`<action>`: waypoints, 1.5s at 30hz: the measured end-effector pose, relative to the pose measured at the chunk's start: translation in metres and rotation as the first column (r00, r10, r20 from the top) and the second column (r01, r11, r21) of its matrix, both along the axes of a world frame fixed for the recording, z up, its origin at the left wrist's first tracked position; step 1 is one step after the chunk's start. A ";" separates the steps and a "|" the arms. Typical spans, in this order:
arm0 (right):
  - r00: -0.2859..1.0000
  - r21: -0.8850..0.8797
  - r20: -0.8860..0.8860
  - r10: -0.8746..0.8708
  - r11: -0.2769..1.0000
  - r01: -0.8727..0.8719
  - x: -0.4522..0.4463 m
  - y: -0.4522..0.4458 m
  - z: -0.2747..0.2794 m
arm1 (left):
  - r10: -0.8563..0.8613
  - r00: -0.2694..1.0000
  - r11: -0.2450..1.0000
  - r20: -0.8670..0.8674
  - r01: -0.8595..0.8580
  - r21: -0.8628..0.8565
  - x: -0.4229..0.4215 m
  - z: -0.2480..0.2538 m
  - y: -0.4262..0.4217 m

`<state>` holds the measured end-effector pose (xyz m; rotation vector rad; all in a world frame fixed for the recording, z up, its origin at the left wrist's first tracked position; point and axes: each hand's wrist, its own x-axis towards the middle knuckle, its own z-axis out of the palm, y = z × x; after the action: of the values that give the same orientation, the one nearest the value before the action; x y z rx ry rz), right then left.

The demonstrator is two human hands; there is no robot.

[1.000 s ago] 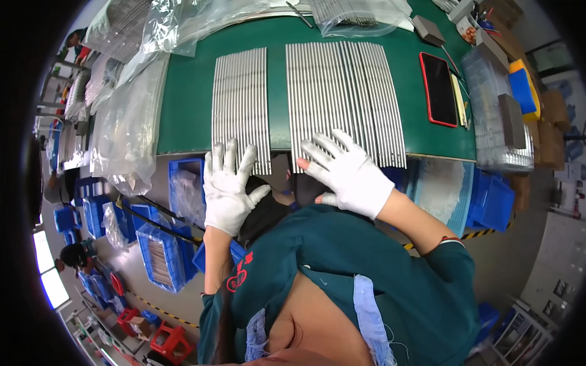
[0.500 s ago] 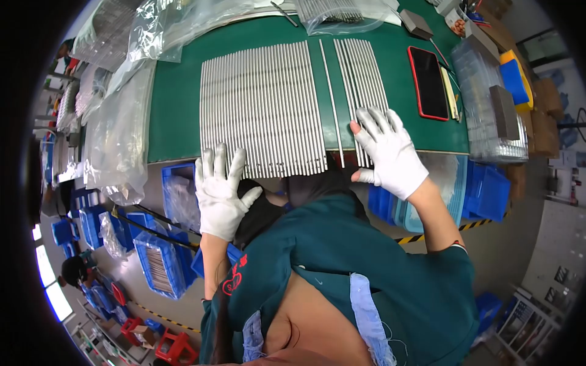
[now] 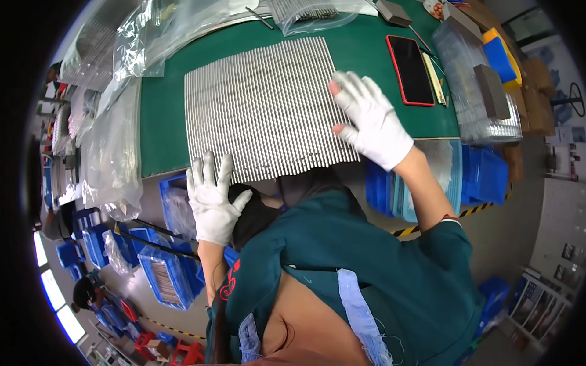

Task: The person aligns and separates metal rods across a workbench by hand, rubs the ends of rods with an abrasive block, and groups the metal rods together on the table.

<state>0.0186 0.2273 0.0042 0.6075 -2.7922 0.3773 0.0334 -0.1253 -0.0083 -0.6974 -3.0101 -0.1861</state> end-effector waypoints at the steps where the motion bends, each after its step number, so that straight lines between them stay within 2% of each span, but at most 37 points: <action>1: 0.999 0.018 0.007 -0.053 0.998 0.053 -0.006 0.008 -0.005 | -0.003 1.000 1.000 -0.003 0.003 -0.011 0.000 0.000 0.000; 2: 0.994 0.037 0.016 -0.107 0.994 0.106 -0.011 0.015 -0.009 | -0.007 1.000 1.000 -0.007 0.007 -0.016 0.000 -0.001 -0.001; 5: 0.997 0.048 0.005 -0.075 0.996 0.074 -0.034 0.016 -0.017 | -0.018 1.000 0.999 -0.024 0.017 -0.052 -0.001 -0.003 -0.001; 8: 0.996 0.126 0.085 0.003 0.992 -0.013 -0.062 -0.002 -0.004 | -0.024 0.999 0.997 -0.038 0.021 -0.071 -0.001 -0.004 -0.001; 14: 0.969 0.166 -0.074 0.235 0.961 -0.221 -0.130 -0.031 -0.013 | -0.040 0.998 0.996 -0.054 0.036 -0.076 -0.002 -0.004 -0.002; 20: 0.977 0.279 0.006 0.213 0.938 -0.207 -0.139 -0.034 -0.030 | -0.041 0.998 0.997 -0.051 0.037 -0.069 -0.001 -0.005 -0.002; 25: 0.981 0.265 -0.023 0.192 0.947 -0.180 -0.135 0.000 -0.036 | -0.042 0.997 0.994 -0.063 0.036 -0.099 0.000 -0.007 -0.004; 31: 0.988 0.395 0.017 0.151 0.907 -0.145 -0.130 0.036 -0.030 | -0.050 0.996 0.996 -0.071 0.044 -0.078 0.000 -0.007 -0.004; 34: 0.987 0.385 -0.020 0.158 0.912 -0.138 -0.129 0.027 -0.019 | -0.039 0.998 0.997 -0.053 0.036 -0.065 -0.001 -0.006 -0.003; 35: 0.976 0.325 -0.055 0.212 0.928 -0.183 -0.130 0.017 -0.016 | -0.036 0.998 0.997 -0.047 0.033 -0.067 -0.001 -0.005 -0.003; 38: 0.943 0.188 -0.006 0.334 0.926 -0.327 -0.128 -0.027 -0.014 | -0.028 0.999 0.997 -0.037 0.026 -0.069 -0.001 -0.004 -0.001; 42: 0.931 0.155 0.030 0.364 0.918 -0.364 -0.136 -0.076 -0.020 | 0.004 1.000 0.999 -0.017 -0.005 -0.053 0.000 -0.003 0.001; 45: 0.938 0.242 0.057 0.341 0.907 -0.344 -0.140 -0.082 -0.029 | 0.012 1.000 0.999 -0.015 -0.012 -0.038 0.000 -0.001 0.002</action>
<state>-0.1218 0.1450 -0.0248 1.1665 -2.7619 0.0926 0.0331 -0.1232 -0.0096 -0.6806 -3.0101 -0.1223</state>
